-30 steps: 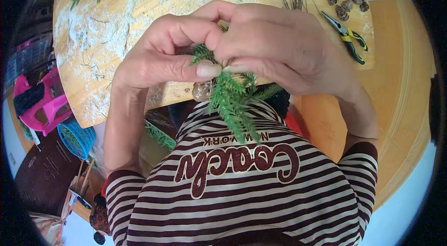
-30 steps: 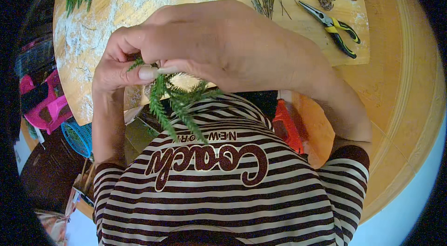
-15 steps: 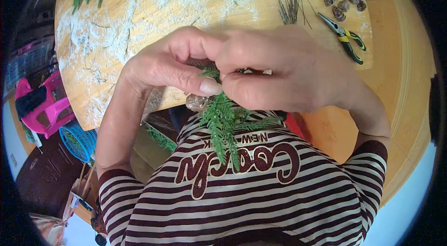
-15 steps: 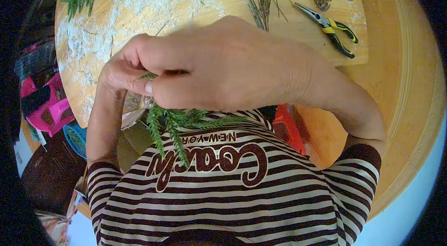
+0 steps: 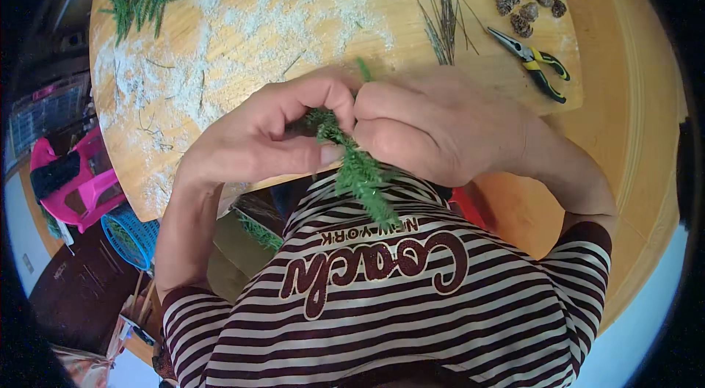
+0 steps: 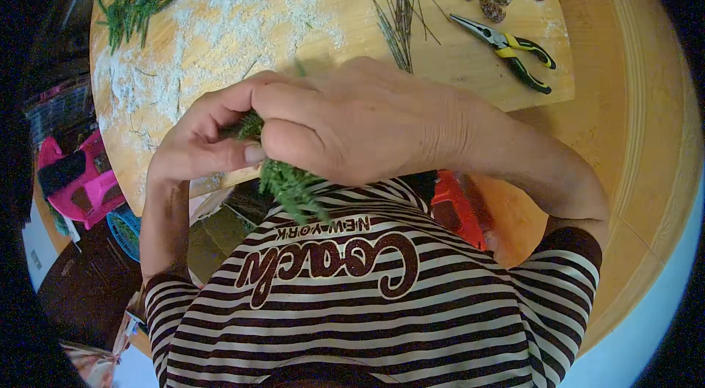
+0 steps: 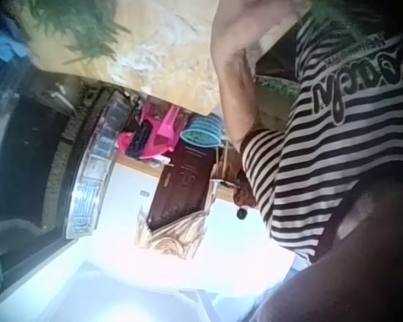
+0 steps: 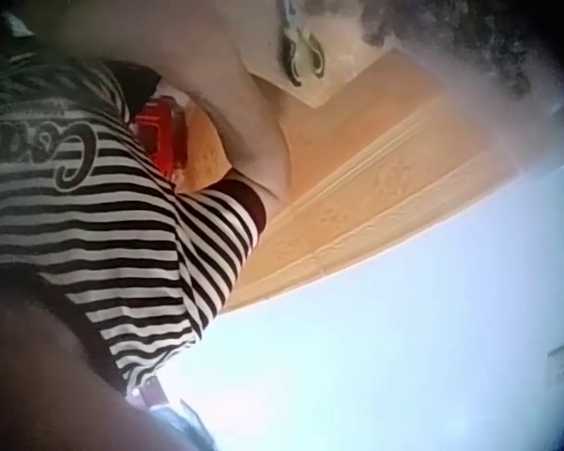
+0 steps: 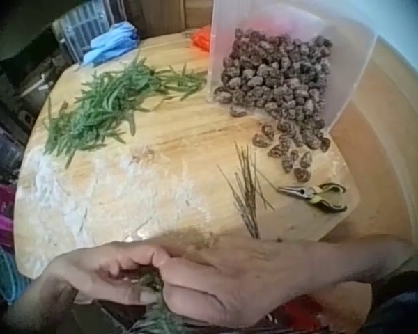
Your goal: Assembling artificial pine branches with pine cones using wire and pliers.
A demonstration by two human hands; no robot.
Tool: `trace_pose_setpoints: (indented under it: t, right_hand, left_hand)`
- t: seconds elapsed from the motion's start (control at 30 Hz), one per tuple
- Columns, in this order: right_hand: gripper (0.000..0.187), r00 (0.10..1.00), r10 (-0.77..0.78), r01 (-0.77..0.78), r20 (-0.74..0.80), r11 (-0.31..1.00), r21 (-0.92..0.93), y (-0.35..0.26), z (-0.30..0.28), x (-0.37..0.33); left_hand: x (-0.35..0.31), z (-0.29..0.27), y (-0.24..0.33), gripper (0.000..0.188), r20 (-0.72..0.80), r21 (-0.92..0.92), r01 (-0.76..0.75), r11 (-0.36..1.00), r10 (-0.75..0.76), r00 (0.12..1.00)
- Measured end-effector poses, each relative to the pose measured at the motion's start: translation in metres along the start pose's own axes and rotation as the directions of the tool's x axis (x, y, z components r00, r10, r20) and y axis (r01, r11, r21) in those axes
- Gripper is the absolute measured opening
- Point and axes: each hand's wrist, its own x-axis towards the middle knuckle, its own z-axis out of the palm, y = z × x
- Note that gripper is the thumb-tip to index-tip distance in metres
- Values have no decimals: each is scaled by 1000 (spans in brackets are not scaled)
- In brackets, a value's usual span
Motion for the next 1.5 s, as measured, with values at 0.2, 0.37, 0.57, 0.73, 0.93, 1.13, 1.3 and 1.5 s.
trace_pose_setpoints:
  t: [0.2, 0.37, 0.57, 0.73, 0.93, 1.13, 1.3, 1.5]
  right_hand:
    - [10, 998, -52, 47, -33, 989, -139, 8, 8, -9]
    - [10, 953, 287, -259, -96, 937, 235, 16, 18, -13]
    - [6, 907, 407, -413, 109, 804, 427, 15, 3, -15]
    - [17, 952, 302, -261, -57, 892, 369, 9, -9, -22]
    - [24, 994, -38, 26, -102, 993, -116, 6, -3, -16]
    - [19, 971, -232, 209, -59, 943, -257, 11, -3, -16]
    - [19, 917, -371, 316, -145, 900, -301, 18, 3, -14]
    - [22, 837, -523, 445, -163, 822, -354, 23, 5, -13]
  left_hand:
    - [0, 15, 2, 25, -187, 545, -112, 831, 251, 950]
    - [3, 36, -4, 26, -288, 817, -44, 574, 475, 832]
    - [3, 36, -14, 24, -312, 782, -104, 614, 531, 788]
    - [-2, 21, -15, 21, -294, 579, -261, 772, 497, 816]
    - [5, 20, -17, 16, -263, 244, -339, 909, 398, 879]
    - [10, 15, -18, 12, -173, 195, -363, 911, 396, 902]
    - [12, 17, -16, 12, -184, 171, -323, 931, 352, 918]
    - [13, 25, -14, 11, -245, 27, -237, 971, 237, 940]
